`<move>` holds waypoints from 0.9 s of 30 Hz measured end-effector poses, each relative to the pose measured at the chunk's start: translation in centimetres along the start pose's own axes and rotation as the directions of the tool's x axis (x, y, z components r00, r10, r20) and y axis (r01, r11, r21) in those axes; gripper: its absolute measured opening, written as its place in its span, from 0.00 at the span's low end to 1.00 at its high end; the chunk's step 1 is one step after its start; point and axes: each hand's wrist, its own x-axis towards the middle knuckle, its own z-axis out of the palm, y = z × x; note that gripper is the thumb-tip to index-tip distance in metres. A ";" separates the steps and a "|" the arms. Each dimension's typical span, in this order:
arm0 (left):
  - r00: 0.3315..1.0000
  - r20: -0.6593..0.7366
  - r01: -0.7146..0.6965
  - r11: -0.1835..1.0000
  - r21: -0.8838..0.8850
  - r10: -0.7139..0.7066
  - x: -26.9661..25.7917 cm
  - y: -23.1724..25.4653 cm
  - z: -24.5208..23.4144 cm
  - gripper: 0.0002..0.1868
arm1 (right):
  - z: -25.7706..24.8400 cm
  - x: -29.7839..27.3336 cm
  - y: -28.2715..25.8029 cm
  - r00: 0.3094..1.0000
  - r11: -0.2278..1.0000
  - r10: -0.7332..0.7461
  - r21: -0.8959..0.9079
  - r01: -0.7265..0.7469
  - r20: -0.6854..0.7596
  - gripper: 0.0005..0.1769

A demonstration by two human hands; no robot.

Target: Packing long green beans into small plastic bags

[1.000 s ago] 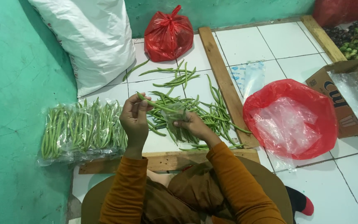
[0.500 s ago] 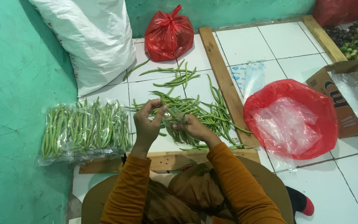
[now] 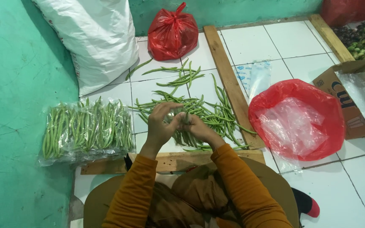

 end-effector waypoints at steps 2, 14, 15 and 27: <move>0.999 -0.012 -0.047 0.999 0.020 0.047 -0.3 -0.7 0.6 0.07 | -0.7 -0.2 1.9 1.000 1.000 0.009 -0.011 -0.009 0.014 0.13; 0.955 0.185 0.243 0.969 -0.033 -0.233 -2.6 3.9 -4.0 0.35 | 3.4 -1.9 -6.8 0.992 1.000 0.008 -0.016 -0.011 -0.125 0.11; 0.906 0.231 0.376 0.925 -0.059 -0.354 -2.8 5.0 -5.1 0.47 | 3.3 -1.9 -5.8 0.980 0.999 0.020 0.047 -0.011 -0.199 0.20; 0.614 0.329 0.780 0.487 -0.393 -0.718 -10.1 -2.1 -8.8 0.26 | 10.1 1.8 -15.7 0.872 0.869 0.312 0.484 -0.102 -0.377 0.24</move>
